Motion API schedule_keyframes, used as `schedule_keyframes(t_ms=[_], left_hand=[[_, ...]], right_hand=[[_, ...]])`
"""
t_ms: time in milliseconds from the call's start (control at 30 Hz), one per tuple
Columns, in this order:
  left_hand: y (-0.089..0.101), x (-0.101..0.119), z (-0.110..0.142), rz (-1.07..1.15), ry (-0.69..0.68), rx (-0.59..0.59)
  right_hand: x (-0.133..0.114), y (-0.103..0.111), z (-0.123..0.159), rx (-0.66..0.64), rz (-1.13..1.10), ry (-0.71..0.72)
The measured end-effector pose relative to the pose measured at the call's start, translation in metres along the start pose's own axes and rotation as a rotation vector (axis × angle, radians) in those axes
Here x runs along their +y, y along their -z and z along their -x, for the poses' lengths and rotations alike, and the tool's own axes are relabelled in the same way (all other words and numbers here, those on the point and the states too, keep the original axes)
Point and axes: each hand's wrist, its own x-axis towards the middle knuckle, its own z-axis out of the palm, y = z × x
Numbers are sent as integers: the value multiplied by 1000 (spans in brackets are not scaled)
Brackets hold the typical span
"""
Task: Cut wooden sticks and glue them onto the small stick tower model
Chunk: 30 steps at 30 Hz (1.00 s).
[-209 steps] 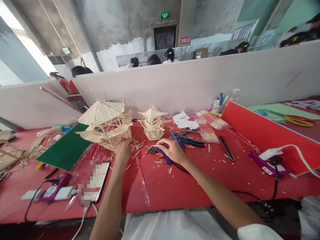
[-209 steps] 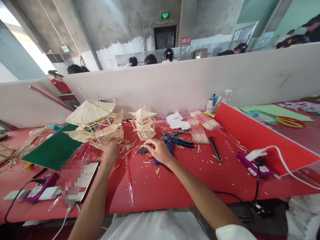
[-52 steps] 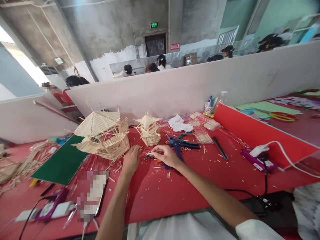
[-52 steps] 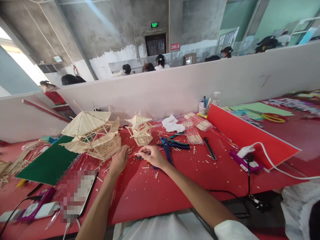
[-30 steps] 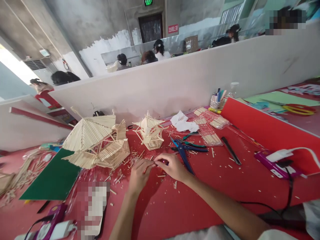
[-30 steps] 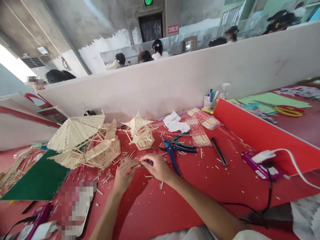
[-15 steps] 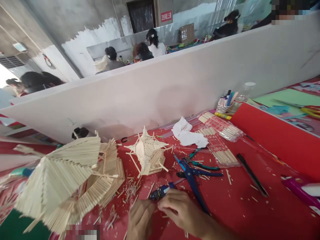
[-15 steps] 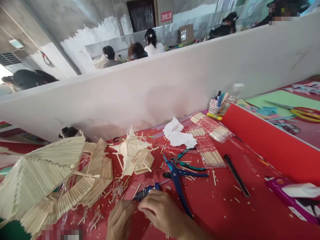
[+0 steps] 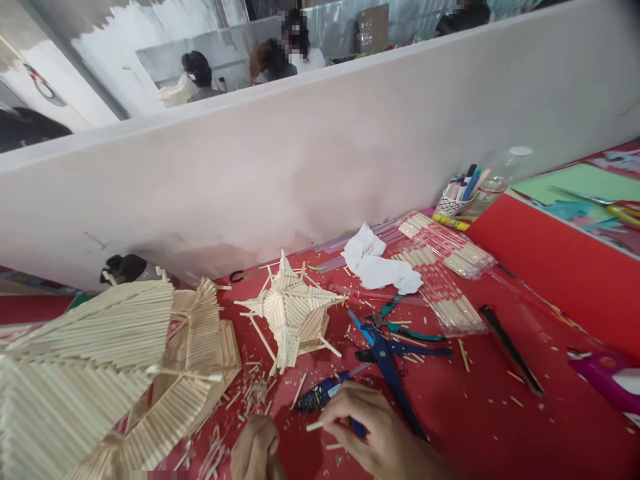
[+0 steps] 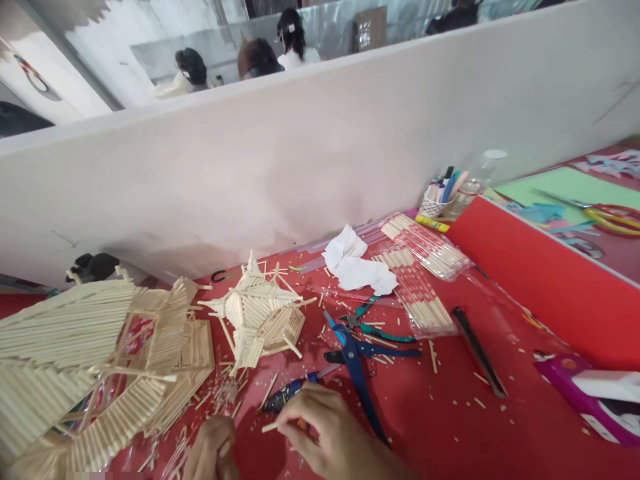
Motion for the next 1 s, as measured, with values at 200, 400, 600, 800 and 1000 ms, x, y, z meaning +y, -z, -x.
schedule_keyframes(t_ms=[200,400,600,800,1000], left_hand=[[16,-14,-8,-150,-74,-108],[26,-12,-12,-69,-42,-127],[16,24,-14,139,110,-207],[16,49,-40,409,244,-349],[11,69,-63,510,231,-468]], right_hand=[[8,2,-1,70,38,-62],[5,1,1,171,53,27],[-8,-1,5,165,67,236],[-17,5,10,126,66,344],[-18,13,12,181,96,242]])
